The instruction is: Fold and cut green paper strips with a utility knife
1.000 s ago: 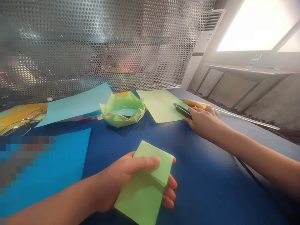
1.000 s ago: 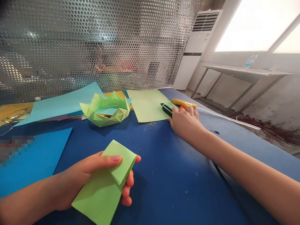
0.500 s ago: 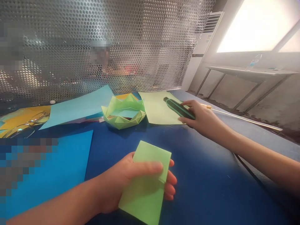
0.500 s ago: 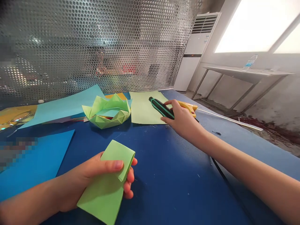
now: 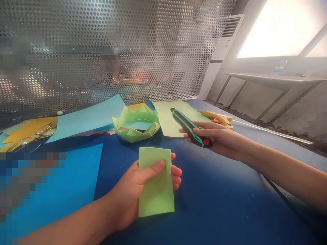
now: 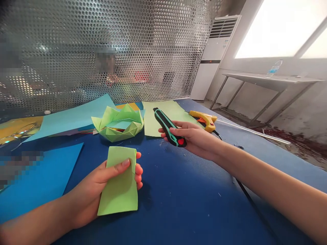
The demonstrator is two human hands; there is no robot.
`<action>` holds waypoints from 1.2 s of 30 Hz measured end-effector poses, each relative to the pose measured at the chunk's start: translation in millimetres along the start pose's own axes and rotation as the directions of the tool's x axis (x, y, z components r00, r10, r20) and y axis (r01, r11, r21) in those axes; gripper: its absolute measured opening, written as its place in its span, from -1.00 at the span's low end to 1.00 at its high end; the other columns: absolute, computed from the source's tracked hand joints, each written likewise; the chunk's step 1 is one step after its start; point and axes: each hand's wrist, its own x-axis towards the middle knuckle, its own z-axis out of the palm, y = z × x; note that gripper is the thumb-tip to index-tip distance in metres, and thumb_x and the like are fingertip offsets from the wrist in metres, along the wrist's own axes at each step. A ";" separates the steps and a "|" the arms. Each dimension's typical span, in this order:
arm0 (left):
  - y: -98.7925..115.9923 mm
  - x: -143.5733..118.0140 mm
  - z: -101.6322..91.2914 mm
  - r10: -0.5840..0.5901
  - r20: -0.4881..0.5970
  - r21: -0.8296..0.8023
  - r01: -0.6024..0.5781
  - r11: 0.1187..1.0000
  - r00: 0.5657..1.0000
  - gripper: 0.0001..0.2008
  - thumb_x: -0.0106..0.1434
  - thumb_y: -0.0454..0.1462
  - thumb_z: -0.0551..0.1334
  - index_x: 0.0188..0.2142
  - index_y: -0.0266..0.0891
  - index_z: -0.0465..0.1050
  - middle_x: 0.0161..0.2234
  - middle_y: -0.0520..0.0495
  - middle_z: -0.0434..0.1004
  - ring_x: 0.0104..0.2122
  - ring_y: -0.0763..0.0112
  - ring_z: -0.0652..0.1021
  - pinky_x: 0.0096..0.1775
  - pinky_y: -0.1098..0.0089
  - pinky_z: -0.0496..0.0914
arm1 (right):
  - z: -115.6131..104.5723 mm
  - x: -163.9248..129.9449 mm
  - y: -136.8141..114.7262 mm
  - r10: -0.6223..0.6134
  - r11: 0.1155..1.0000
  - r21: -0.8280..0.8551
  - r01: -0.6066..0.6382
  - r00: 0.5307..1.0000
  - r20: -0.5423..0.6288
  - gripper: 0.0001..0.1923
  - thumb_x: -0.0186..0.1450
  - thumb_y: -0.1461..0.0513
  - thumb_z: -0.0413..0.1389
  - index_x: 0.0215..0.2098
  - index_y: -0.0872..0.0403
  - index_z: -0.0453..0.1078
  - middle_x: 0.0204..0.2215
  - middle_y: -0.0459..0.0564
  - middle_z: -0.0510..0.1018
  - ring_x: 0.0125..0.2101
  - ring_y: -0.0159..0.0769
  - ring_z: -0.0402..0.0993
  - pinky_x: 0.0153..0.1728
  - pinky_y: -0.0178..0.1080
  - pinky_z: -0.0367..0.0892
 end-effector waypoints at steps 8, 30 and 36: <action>-1.3 -3.2 3.3 0.018 -0.005 0.046 -0.018 0.999 1.000 -0.85 0.25 -0.20 0.38 -0.21 -0.19 0.62 -0.38 -0.02 0.68 -0.37 0.45 0.65 -0.28 0.45 0.54 | 6.9 -2.8 4.3 -0.008 0.992 0.126 0.007 1.000 0.011 -0.77 0.32 0.27 0.14 -0.05 0.06 0.48 -0.21 0.02 0.66 -0.29 -0.33 0.62 -0.12 -0.27 0.53; -2.0 -2.1 4.1 0.022 -0.010 0.059 -0.022 0.998 1.000 -0.84 0.24 -0.17 0.40 -0.22 -0.17 0.62 -0.39 0.01 0.67 -0.37 0.46 0.63 -0.28 0.43 0.51 | 16.2 -2.4 8.8 0.049 0.960 0.279 -0.032 0.997 -0.056 -0.82 0.33 0.33 0.06 -0.23 0.09 0.52 -0.14 0.08 0.61 -0.28 -0.35 0.54 -0.18 -0.33 0.57; -3.3 0.4 5.3 0.016 -0.012 0.058 -0.015 0.998 1.000 -0.84 0.23 -0.18 0.40 -0.21 -0.18 0.61 -0.38 0.00 0.68 -0.37 0.47 0.63 -0.28 0.44 0.51 | 12.9 -0.1 13.4 0.016 0.974 0.227 -0.004 0.999 -0.052 -0.85 0.32 0.26 0.14 -0.18 0.09 0.52 -0.03 0.10 0.59 -0.21 -0.30 0.55 -0.09 -0.24 0.56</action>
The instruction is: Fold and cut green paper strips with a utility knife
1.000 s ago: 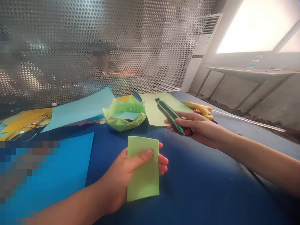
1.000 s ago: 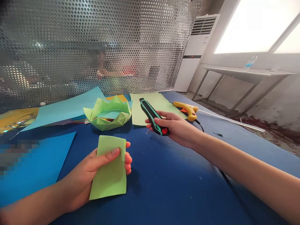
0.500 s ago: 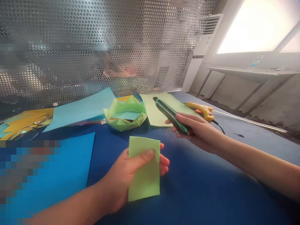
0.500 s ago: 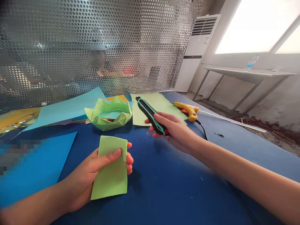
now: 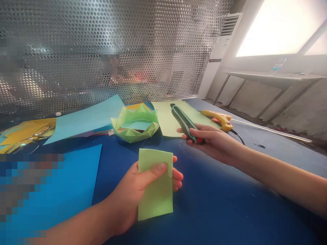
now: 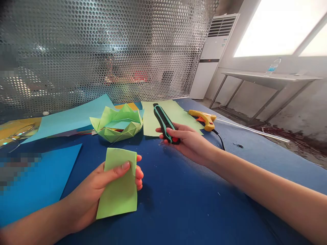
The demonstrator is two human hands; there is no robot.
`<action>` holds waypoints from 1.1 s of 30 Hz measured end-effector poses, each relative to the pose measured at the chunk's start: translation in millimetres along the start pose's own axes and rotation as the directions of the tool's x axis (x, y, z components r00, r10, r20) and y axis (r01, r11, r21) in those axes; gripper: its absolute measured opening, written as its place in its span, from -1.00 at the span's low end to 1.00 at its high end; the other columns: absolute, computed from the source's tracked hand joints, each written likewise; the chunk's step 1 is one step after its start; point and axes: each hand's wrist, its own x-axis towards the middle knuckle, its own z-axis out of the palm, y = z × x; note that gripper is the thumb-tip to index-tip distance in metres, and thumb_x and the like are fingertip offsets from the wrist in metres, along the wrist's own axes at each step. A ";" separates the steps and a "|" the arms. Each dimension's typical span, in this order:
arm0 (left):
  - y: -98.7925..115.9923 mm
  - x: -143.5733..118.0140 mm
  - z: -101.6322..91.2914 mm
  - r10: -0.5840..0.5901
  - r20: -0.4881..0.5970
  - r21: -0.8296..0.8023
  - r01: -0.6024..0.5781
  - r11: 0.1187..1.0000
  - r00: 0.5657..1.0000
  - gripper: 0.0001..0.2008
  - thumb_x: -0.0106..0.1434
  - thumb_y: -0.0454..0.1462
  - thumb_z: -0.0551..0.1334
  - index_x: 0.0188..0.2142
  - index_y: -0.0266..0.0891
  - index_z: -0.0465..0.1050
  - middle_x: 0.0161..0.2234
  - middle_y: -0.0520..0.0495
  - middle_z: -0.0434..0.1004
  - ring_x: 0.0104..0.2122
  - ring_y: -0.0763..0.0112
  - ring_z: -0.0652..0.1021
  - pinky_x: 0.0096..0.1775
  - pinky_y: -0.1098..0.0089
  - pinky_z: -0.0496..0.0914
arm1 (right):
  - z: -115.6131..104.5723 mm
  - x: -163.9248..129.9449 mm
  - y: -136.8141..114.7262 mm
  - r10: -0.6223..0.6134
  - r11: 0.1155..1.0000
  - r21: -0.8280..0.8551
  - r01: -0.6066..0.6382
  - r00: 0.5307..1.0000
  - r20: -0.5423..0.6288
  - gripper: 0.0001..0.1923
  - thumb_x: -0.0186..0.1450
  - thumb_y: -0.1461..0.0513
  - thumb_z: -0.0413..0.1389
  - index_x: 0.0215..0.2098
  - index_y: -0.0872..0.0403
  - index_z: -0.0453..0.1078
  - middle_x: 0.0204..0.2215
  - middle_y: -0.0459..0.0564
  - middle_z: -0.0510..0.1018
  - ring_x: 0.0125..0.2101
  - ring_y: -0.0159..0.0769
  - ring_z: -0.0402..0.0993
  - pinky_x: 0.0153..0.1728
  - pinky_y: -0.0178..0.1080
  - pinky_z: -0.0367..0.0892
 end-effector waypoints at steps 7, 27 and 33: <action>0.9 -5.0 -2.9 -0.001 -0.001 0.019 0.001 1.000 1.000 -0.79 0.20 -0.14 0.43 -0.20 -0.14 0.62 -0.37 0.02 0.68 -0.34 0.46 0.64 -0.27 0.44 0.51 | 0.3 -0.7 1.3 -0.029 0.999 -0.016 0.029 0.999 -0.018 -0.88 0.30 0.25 0.17 -0.19 0.08 0.49 -0.13 0.09 0.58 -0.27 -0.30 0.52 -0.26 -0.29 0.57; -1.9 -5.2 -1.1 0.043 0.037 0.082 -0.046 0.996 0.998 -0.81 0.21 -0.13 0.41 -0.22 -0.14 0.64 -0.38 0.02 0.67 -0.35 0.47 0.63 -0.31 0.49 0.48 | -11.4 11.4 -0.4 -0.097 0.992 0.055 0.116 0.956 -0.276 -0.69 0.31 -0.06 0.23 -0.28 -0.03 0.34 -0.58 -0.19 0.42 -0.71 -0.50 0.24 -0.75 -0.48 0.21; -1.5 -5.0 -0.5 0.055 0.033 0.080 -0.057 0.995 0.998 -0.78 0.18 -0.12 0.43 -0.19 -0.11 0.64 -0.35 0.02 0.68 -0.32 0.45 0.63 -0.27 0.48 0.50 | -3.1 4.7 -9.4 -0.052 0.990 0.116 0.080 0.973 -0.226 -0.75 0.44 0.04 0.08 -0.27 0.01 0.42 -0.42 -0.07 0.57 -0.48 -0.38 0.52 -0.49 -0.38 0.50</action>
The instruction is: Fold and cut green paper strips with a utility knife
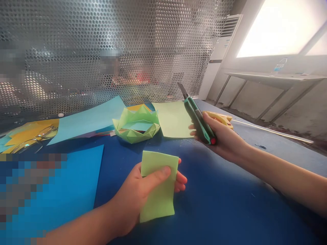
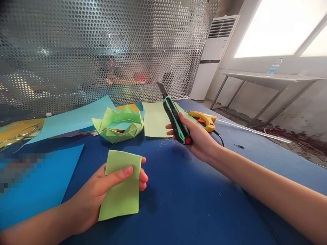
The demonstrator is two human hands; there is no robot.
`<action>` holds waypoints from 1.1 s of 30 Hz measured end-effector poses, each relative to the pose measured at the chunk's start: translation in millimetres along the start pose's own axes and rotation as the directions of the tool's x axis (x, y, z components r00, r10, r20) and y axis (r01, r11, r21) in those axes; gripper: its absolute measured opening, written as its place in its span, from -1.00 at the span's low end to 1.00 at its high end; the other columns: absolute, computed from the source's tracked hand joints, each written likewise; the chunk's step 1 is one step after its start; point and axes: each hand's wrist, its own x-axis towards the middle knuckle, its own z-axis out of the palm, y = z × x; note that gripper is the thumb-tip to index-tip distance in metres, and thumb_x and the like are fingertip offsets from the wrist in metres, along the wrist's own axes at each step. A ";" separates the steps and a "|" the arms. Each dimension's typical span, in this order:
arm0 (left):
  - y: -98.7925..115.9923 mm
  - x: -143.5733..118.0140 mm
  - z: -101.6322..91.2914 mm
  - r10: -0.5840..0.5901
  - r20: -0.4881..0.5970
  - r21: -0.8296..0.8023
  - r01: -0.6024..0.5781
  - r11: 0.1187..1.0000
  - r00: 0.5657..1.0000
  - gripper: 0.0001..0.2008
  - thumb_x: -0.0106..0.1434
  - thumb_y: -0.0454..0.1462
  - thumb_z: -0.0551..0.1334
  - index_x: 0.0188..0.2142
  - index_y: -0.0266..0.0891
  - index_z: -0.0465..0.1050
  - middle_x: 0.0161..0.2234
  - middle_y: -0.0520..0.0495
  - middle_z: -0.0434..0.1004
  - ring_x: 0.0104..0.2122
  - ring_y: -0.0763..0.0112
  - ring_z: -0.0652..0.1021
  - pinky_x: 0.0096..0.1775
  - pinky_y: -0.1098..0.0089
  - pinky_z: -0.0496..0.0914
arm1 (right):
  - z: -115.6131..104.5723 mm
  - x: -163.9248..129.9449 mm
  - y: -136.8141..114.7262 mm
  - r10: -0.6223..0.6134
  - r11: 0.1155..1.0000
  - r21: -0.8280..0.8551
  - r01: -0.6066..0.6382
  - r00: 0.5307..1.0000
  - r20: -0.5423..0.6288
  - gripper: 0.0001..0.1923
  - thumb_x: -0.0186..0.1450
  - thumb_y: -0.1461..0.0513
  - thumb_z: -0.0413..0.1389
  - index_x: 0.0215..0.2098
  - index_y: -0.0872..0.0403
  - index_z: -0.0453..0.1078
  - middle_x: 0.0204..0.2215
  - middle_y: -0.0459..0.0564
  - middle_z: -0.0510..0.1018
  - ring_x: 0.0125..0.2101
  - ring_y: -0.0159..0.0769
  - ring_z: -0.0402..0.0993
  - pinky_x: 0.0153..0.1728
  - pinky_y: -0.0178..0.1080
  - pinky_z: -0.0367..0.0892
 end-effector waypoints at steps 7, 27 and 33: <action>-2.1 -1.0 -2.1 0.009 0.014 -0.003 -0.008 1.000 1.000 -0.77 0.21 -0.12 0.41 -0.16 -0.11 0.64 -0.32 -0.01 0.69 -0.29 0.44 0.64 -0.23 0.47 0.50 | 4.1 -9.0 -5.9 0.058 0.998 0.020 -0.059 0.996 0.069 -0.87 0.46 0.27 0.07 -0.20 0.14 0.44 -0.28 -0.03 0.58 -0.37 -0.40 0.52 -0.34 -0.30 0.51; -3.1 -0.4 -8.2 0.112 -0.007 -0.105 -0.112 0.988 0.994 -0.52 0.15 -0.03 0.39 0.06 0.00 0.47 0.00 -0.05 0.59 -0.28 0.46 0.55 -0.17 0.40 0.48 | -4.4 0.0 -1.2 -0.034 0.975 -0.218 0.042 0.999 0.040 -0.71 0.46 0.04 0.07 -0.28 0.10 0.34 -0.43 -0.11 0.51 -0.56 -0.47 0.44 -0.61 -0.41 0.36; 1.4 4.4 -8.9 0.091 0.059 -0.240 -0.075 0.968 0.994 -0.56 0.30 -0.03 0.23 0.11 -0.14 0.44 -0.11 -0.19 0.66 -0.35 0.38 0.59 -0.24 0.39 0.48 | -11.0 -3.1 -3.3 -0.279 0.869 -0.371 0.327 0.944 0.179 -0.71 0.45 0.05 0.09 -0.05 0.11 0.37 -0.36 -0.11 0.49 -0.49 -0.44 0.44 -0.53 -0.35 0.38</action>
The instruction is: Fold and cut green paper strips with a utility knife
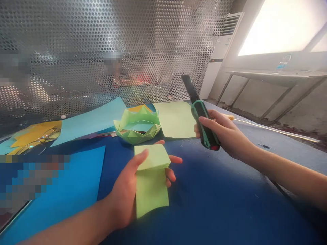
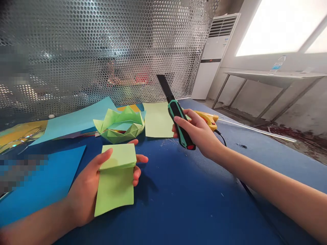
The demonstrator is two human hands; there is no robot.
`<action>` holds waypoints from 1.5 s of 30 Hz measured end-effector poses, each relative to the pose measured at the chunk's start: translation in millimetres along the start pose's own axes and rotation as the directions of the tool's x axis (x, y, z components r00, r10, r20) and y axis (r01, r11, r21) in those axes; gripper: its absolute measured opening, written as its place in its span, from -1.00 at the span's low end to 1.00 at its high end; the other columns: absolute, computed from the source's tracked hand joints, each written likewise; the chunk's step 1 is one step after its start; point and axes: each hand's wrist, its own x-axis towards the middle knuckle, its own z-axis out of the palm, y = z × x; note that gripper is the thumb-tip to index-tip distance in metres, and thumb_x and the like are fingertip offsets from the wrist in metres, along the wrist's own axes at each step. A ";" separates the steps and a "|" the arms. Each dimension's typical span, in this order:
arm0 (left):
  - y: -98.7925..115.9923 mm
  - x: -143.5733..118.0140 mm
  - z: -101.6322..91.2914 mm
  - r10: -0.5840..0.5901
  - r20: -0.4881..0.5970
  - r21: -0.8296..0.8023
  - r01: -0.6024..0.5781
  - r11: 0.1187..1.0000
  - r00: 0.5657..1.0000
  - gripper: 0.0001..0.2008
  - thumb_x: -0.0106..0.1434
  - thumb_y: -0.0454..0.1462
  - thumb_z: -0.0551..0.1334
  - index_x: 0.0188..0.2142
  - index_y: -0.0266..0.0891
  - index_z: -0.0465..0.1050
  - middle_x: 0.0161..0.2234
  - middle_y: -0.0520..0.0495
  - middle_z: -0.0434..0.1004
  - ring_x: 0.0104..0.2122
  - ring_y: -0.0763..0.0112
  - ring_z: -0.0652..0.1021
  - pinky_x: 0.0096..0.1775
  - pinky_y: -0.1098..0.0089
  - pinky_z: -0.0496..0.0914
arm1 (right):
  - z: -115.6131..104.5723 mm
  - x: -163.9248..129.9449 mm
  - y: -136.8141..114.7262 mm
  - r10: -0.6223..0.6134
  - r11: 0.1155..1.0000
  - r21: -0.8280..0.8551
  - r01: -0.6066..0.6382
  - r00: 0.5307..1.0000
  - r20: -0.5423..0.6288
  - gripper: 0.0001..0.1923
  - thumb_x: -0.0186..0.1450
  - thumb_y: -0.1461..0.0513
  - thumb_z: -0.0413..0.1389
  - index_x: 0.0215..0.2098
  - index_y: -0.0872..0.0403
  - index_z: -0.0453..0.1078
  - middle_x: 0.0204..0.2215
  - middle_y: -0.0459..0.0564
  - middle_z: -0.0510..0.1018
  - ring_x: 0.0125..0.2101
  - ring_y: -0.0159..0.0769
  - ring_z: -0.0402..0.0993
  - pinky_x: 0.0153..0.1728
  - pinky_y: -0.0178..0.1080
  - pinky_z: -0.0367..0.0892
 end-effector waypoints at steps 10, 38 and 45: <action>10.2 6.2 -3.9 -0.126 -0.127 -0.151 0.106 0.983 0.984 -0.51 0.45 -0.07 -0.04 -0.15 -0.27 0.61 -0.16 -0.15 0.70 -0.36 0.39 0.66 -0.24 0.39 0.54 | -16.3 8.1 7.5 -0.579 0.633 -0.418 0.652 0.757 0.303 -0.47 0.46 -0.16 -0.14 -0.07 0.01 0.45 -0.34 0.02 0.47 -0.33 -0.18 0.40 -0.30 -0.12 0.32; 6.2 3.2 -1.0 -0.218 -0.080 0.023 0.220 0.975 0.973 -0.35 0.40 0.05 -0.07 -0.35 -0.38 0.61 -0.40 -0.25 0.67 -0.42 0.35 0.65 -0.32 0.42 0.51 | -52.0 27.0 17.1 -0.701 0.000 -0.526 0.850 0.375 0.607 -0.56 0.43 -0.02 0.04 0.25 -0.19 0.32 -0.27 0.00 0.50 -0.34 -0.13 0.47 -0.26 -0.08 0.39; -4.8 -2.5 3.4 -0.094 -0.103 0.197 0.113 0.974 0.990 -0.66 0.15 -0.09 0.35 -0.27 -0.38 0.61 -0.37 -0.24 0.69 -0.35 0.27 0.65 -0.32 0.41 0.51 | -37.4 15.3 7.5 -0.736 -0.036 -0.542 0.840 0.344 0.583 -0.60 0.37 -0.02 0.14 0.11 -0.08 0.37 -0.30 0.02 0.54 -0.36 -0.14 0.49 -0.32 -0.10 0.42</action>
